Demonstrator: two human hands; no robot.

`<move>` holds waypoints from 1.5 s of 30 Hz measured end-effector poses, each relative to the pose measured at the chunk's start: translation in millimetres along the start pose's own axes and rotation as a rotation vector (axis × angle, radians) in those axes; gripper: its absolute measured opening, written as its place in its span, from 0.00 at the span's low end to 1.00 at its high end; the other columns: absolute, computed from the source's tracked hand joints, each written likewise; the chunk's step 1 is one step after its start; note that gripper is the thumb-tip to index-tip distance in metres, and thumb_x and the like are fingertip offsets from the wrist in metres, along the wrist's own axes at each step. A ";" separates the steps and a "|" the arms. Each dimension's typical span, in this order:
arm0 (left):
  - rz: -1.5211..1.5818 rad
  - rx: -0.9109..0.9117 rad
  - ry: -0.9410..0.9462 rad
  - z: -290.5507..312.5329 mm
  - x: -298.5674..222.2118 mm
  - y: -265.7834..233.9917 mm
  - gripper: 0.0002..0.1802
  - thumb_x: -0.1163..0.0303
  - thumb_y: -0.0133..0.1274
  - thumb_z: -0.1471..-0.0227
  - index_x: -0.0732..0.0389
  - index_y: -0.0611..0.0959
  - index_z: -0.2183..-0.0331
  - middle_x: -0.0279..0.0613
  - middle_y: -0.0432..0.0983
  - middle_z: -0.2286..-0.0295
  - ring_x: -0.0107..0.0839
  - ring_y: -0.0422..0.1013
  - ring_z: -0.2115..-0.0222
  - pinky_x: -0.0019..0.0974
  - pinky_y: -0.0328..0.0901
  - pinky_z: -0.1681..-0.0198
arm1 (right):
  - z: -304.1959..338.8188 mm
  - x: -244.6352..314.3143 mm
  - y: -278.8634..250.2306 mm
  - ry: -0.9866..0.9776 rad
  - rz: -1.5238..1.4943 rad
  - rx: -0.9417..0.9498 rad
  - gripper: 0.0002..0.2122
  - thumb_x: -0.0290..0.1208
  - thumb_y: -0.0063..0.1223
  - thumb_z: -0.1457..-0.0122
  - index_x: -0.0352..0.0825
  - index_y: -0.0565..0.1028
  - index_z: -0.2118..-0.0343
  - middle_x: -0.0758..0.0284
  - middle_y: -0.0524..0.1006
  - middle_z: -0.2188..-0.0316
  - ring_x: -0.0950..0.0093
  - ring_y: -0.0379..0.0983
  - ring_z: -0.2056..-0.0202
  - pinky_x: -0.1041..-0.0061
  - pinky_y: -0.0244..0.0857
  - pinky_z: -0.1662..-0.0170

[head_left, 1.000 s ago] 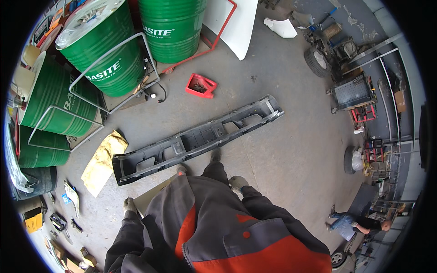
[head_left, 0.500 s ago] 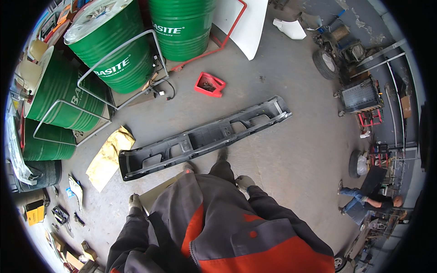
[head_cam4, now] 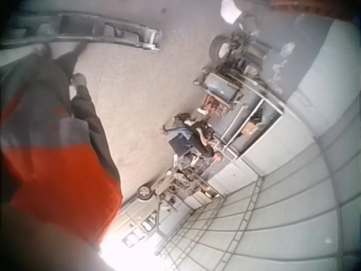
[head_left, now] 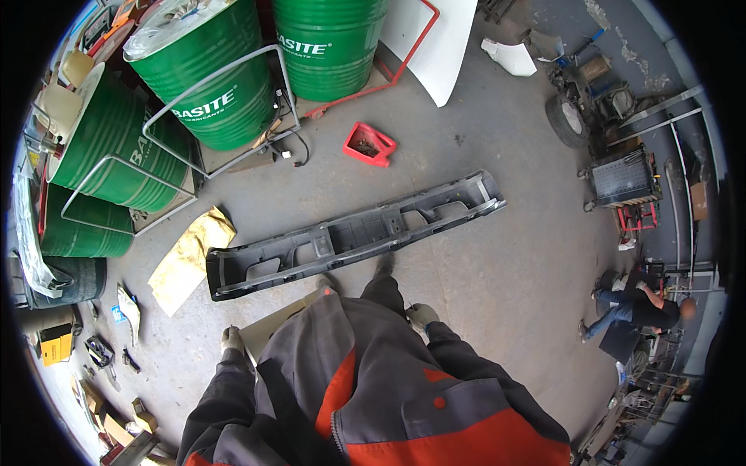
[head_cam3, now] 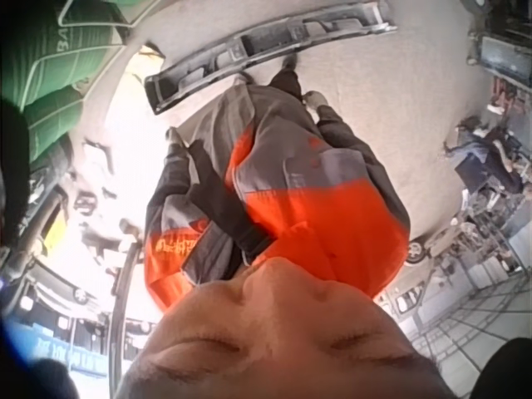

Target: The person removes a damaged white plastic bumper cover from a truck, places it on a metal rack, retrieves a cardboard box containing black mechanical parts, and then fits a white bumper beam into the front of the truck.

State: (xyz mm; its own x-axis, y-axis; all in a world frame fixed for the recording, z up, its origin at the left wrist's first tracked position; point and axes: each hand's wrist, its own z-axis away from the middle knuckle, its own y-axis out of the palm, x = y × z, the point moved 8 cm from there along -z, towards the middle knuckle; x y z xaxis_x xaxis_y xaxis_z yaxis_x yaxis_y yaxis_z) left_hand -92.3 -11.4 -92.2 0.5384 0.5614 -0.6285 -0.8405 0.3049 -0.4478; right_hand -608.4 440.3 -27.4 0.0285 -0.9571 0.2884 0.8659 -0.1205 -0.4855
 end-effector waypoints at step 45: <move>0.214 -0.317 -0.156 194.7 23.3 114.1 0.21 0.56 0.50 0.39 0.62 0.81 0.52 0.43 0.80 0.64 0.35 0.73 0.65 0.40 0.69 0.60 | -96.0 12.8 -203.1 -0.173 0.184 0.031 0.15 0.35 0.48 0.41 0.34 0.80 0.56 0.53 0.82 0.65 0.57 0.81 0.67 0.59 0.74 0.63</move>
State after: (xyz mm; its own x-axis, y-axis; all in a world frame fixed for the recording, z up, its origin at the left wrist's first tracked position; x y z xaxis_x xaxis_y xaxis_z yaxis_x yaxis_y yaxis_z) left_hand -187.4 186.2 -34.1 0.3175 0.7038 -0.6355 -0.8595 -0.0694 -0.5064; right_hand -831.9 427.2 -4.3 0.2694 -0.9026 0.3358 0.8531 0.0619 -0.5180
